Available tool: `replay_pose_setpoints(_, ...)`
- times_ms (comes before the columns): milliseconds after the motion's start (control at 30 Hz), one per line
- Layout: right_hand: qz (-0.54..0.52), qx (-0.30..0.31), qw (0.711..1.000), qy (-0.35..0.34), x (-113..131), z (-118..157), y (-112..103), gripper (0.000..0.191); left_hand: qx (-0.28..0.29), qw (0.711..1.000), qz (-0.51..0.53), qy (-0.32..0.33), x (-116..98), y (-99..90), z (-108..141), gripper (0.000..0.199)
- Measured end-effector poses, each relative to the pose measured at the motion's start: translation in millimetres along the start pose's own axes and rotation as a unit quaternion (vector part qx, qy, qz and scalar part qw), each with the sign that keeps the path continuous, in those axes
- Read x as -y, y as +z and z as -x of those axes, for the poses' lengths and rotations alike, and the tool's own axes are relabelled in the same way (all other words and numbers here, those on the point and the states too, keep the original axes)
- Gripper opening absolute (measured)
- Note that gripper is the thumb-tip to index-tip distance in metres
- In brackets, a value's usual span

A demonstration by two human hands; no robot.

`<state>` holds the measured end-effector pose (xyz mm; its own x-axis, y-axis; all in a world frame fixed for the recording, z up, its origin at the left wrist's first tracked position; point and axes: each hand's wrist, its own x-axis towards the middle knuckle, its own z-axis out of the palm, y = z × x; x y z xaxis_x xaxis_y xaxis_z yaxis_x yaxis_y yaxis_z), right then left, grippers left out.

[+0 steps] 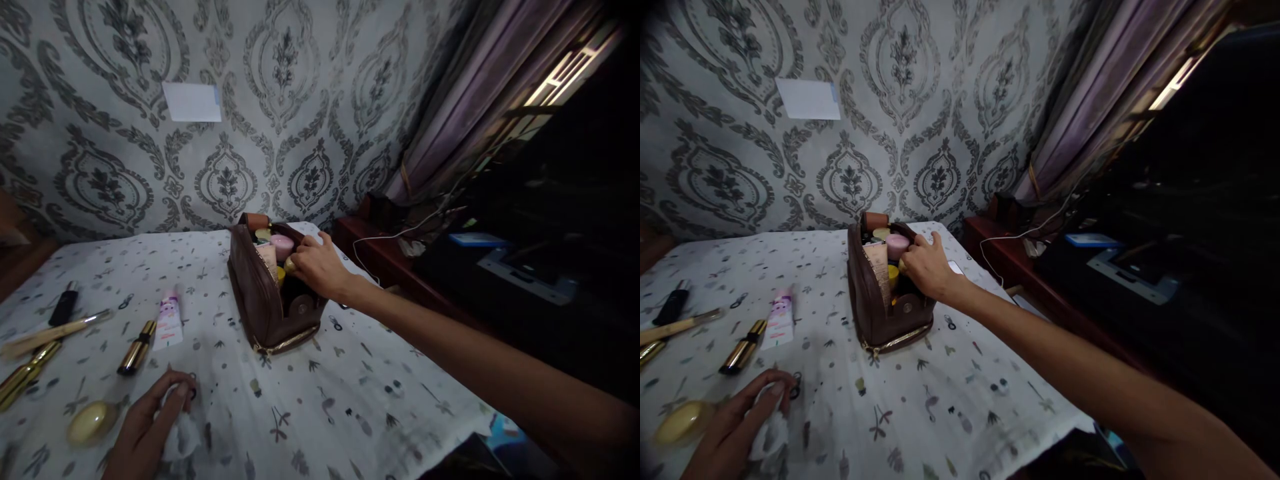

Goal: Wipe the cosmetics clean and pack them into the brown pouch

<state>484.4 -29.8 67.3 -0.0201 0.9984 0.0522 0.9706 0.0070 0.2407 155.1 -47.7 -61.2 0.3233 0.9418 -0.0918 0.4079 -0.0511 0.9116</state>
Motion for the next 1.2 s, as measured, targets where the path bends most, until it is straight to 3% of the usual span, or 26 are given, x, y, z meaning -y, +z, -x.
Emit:
replay_pose_setpoints(467, 0.002, -0.020, 0.999, -0.036, -5.0, 5.5, -3.9, 0.021, 0.004, 1.000, -0.004, 0.016, 1.6, 1.1, -0.1, 0.048)
replay_pose_setpoints(700, 0.019, 0.005, 0.999, -0.033, -4.9, 4.4, 0.1, 0.024, 0.013, 0.999, -0.015, 0.025, 2.8, -1.3, -1.1, 0.044)
replay_pose_setpoints(867, 0.004, -0.009, 0.999, -0.044, -9.2, 4.8, -0.5, 0.024, 0.008, 1.000, 0.000, 0.010, 1.1, 1.0, -1.4, 0.046)
replay_pose_setpoints(967, -0.018, -0.058, 0.997, -0.057, -10.6, 9.9, 0.3, 0.024, 0.004, 1.000, -0.006, 0.015, -1.9, 1.8, -1.0, 0.046)
replay_pose_setpoints(1100, -0.135, -0.183, 0.967, -0.113, 10.3, 28.5, 6.6, 0.033, 0.020, 1.000, -0.002, 0.021, -7.9, 0.5, -1.2, 0.044)
replay_pose_setpoints(1200, -0.305, -0.207, 0.908, -0.201, 46.8, 52.4, 4.5, 0.040, 0.016, 1.000, 0.007, 0.023, -12.0, -0.1, -0.8, 0.043)
